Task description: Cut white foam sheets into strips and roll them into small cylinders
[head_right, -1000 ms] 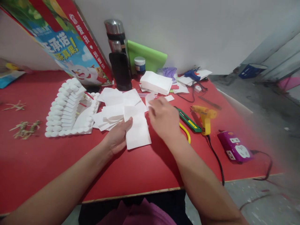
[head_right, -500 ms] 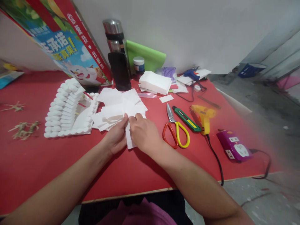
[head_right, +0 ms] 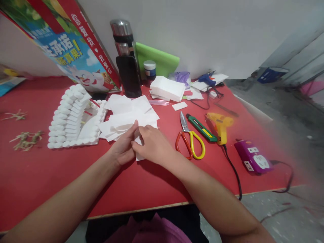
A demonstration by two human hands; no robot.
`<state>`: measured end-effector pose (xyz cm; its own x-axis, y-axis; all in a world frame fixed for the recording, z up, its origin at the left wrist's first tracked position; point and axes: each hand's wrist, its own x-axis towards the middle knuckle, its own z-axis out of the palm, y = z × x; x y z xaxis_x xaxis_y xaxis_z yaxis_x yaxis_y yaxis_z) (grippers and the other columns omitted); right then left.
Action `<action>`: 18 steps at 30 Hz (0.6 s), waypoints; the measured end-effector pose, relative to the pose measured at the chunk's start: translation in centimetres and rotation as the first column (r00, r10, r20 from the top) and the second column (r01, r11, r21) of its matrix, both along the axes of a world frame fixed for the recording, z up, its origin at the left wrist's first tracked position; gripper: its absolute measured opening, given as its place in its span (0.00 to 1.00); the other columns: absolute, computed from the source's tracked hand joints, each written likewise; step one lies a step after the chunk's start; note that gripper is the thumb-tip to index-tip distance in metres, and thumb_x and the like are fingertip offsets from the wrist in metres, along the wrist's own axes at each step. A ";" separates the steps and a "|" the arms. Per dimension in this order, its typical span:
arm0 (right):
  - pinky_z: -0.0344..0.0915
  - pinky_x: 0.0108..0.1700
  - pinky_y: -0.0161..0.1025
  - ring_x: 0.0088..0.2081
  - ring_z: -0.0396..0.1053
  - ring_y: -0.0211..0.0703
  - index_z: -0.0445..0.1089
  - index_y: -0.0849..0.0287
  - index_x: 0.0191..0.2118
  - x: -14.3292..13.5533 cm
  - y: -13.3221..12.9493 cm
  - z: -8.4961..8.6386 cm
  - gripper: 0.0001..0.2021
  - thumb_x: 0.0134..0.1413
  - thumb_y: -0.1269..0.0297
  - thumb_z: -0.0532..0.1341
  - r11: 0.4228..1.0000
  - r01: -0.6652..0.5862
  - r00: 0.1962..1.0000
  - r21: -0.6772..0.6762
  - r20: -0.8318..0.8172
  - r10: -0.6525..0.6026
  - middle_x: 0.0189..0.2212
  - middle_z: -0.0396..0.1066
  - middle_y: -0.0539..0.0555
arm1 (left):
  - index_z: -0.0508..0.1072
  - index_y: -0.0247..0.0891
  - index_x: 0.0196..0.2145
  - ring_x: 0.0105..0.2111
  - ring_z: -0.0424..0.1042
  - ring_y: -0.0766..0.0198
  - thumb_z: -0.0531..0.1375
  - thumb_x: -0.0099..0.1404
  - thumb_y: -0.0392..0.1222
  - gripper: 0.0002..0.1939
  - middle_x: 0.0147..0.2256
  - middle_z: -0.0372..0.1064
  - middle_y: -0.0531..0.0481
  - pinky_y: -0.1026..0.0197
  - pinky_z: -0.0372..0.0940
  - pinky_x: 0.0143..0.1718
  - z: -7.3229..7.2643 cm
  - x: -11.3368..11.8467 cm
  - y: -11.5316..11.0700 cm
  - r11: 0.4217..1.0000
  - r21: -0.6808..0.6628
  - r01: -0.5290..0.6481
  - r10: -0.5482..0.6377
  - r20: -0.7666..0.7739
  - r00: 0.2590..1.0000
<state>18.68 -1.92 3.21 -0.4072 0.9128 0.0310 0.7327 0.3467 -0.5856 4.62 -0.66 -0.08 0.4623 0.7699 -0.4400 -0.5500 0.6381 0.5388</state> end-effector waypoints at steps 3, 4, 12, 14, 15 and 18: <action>0.65 0.34 0.39 0.29 0.72 0.41 0.74 0.59 0.39 1.4 0.7 0.2 0.09 0.64 0.60 0.61 0.988 0.044 0.949 -0.151 -0.302 -0.089 0.31 0.77 0.52 | 0.77 0.32 0.40 0.38 0.82 0.54 0.56 0.77 0.49 0.17 0.31 0.78 0.43 0.52 0.75 0.48 0.4 0.1 0.1 0.997 -0.074 0.005 -0.005 0.001 1.000; 0.66 0.34 0.39 0.29 0.73 0.41 0.75 0.59 0.40 1.8 1.0 0.3 0.10 0.66 0.60 0.59 0.985 0.105 0.920 -0.134 -0.363 -0.148 0.31 0.77 0.52 | 0.77 0.31 0.43 0.40 0.82 0.52 0.55 0.77 0.46 0.16 0.33 0.79 0.41 0.50 0.75 0.50 0.3 0.2 0.1 0.996 -0.084 0.003 -0.002 0.011 1.000; 0.63 0.62 0.57 0.68 0.61 0.59 0.79 0.63 0.46 -0.8 2.4 2.1 0.14 0.64 0.75 0.56 0.936 -0.197 0.980 0.291 0.098 0.175 0.66 0.68 0.64 | 0.77 0.29 0.52 0.40 0.82 0.56 0.54 0.75 0.33 0.15 0.40 0.81 0.39 0.56 0.76 0.47 0.1 0.3 0.0 0.991 -0.134 -0.021 0.016 -0.042 0.999; 0.61 0.63 0.59 0.71 0.56 0.61 0.79 0.64 0.47 -2.1 2.8 2.1 0.15 0.64 0.77 0.55 0.935 -0.281 0.943 0.216 0.240 0.228 0.67 0.66 0.64 | 0.77 0.30 0.52 0.39 0.82 0.58 0.54 0.74 0.32 0.15 0.39 0.81 0.41 0.60 0.76 0.44 0.3 0.2 0.0 0.989 -0.137 -0.047 0.042 -0.043 0.998; 0.61 0.64 0.59 0.72 0.54 0.61 0.79 0.65 0.46 -2.6 3.1 2.1 0.15 0.64 0.78 0.54 0.936 -0.296 0.929 0.189 0.283 0.237 0.66 0.67 0.64 | 0.77 0.30 0.51 0.39 0.82 0.58 0.54 0.74 0.32 0.14 0.39 0.81 0.41 0.60 0.77 0.43 0.4 0.1 0.0 0.990 -0.133 -0.047 0.042 -0.039 0.998; 0.59 0.64 0.59 0.72 0.56 0.60 0.78 0.65 0.44 -3.3 4.1 1.9 0.15 0.63 0.79 0.54 0.947 -0.293 0.917 0.128 0.318 0.241 0.59 0.74 0.65 | 0.78 0.30 0.47 0.37 0.82 0.55 0.54 0.75 0.35 0.13 0.37 0.81 0.39 0.57 0.77 0.41 0.7 0.1 0.1 0.994 -0.109 0.002 -0.005 -0.033 0.999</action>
